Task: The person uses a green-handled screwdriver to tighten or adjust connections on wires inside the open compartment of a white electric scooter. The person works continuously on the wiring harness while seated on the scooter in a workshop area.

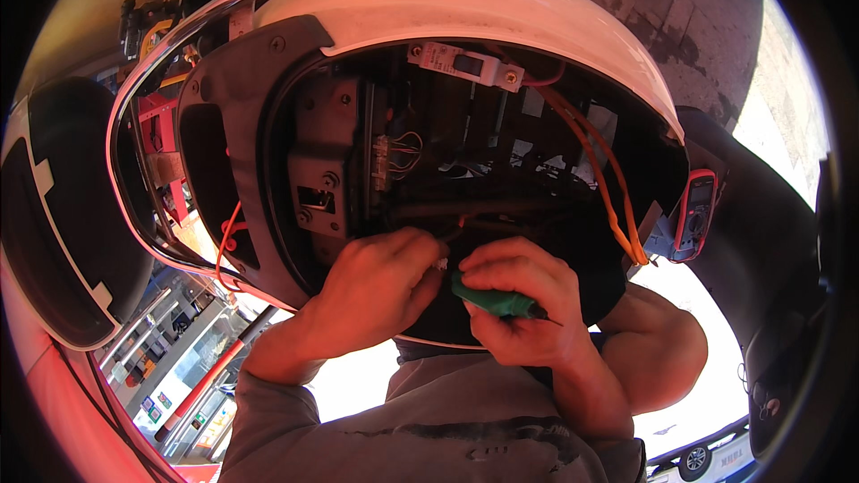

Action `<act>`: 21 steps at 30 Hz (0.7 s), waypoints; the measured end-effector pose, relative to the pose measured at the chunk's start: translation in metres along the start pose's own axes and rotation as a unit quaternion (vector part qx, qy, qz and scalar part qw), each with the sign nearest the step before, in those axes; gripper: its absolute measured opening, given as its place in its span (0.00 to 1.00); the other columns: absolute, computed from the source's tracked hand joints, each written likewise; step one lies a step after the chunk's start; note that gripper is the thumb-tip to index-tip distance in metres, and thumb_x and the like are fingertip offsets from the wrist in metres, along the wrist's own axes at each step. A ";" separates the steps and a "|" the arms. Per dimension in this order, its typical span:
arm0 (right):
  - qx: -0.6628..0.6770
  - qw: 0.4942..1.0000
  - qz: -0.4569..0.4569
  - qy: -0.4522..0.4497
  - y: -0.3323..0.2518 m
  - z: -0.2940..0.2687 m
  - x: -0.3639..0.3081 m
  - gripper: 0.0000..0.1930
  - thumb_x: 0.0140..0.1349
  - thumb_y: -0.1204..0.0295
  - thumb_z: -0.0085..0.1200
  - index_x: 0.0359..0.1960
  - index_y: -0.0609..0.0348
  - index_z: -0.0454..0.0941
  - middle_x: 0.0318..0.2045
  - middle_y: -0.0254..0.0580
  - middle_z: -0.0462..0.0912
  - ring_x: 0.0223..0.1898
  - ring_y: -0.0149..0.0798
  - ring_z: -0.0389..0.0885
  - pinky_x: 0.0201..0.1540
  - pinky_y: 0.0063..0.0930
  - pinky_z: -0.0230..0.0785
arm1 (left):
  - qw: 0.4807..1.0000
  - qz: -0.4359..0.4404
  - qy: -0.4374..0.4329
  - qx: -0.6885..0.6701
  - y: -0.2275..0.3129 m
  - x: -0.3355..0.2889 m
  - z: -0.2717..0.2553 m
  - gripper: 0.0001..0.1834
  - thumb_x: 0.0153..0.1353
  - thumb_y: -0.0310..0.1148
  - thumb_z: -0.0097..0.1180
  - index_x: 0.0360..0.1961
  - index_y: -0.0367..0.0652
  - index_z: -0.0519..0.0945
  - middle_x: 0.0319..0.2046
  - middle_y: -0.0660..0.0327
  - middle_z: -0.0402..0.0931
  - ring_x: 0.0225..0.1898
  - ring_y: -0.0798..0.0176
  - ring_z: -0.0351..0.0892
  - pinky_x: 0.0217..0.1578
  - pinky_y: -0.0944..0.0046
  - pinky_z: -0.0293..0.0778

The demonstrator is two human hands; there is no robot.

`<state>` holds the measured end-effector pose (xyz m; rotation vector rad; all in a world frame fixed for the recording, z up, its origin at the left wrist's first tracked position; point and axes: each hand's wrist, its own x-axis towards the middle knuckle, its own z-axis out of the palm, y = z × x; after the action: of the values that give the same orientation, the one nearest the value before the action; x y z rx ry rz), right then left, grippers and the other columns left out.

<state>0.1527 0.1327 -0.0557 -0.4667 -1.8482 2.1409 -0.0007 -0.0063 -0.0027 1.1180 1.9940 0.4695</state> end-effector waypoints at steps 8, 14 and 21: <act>0.007 1.000 -0.013 0.007 0.003 0.000 -0.001 0.16 0.46 0.84 0.66 0.39 0.62 0.82 0.40 0.49 0.86 0.34 0.42 0.87 0.35 0.27 0.80 | 1.000 -0.006 -0.001 0.001 0.000 -0.001 -0.001 0.12 0.54 0.23 0.66 0.40 0.36 0.80 0.33 0.51 0.81 0.31 0.42 0.84 0.28 0.50 0.79; 0.008 1.000 -0.016 0.015 0.004 0.002 -0.001 0.15 0.46 0.86 0.65 0.38 0.63 0.82 0.39 0.50 0.86 0.34 0.39 0.87 0.35 0.25 0.79 | 1.000 -0.005 0.002 0.000 0.000 0.000 -0.001 0.12 0.54 0.23 0.66 0.40 0.37 0.81 0.33 0.51 0.81 0.30 0.42 0.84 0.28 0.50 0.79; 0.007 1.000 -0.010 0.012 0.003 0.002 -0.003 0.17 0.46 0.83 0.67 0.41 0.62 0.83 0.41 0.50 0.85 0.34 0.45 0.88 0.34 0.29 0.80 | 1.000 -0.007 0.003 0.000 0.001 0.000 -0.001 0.11 0.55 0.23 0.65 0.40 0.37 0.81 0.33 0.51 0.81 0.30 0.43 0.84 0.28 0.50 0.79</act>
<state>0.1546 0.1298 -0.0583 -0.4657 -1.8172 2.1237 -0.0011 -0.0054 -0.0012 1.1039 2.0056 0.4670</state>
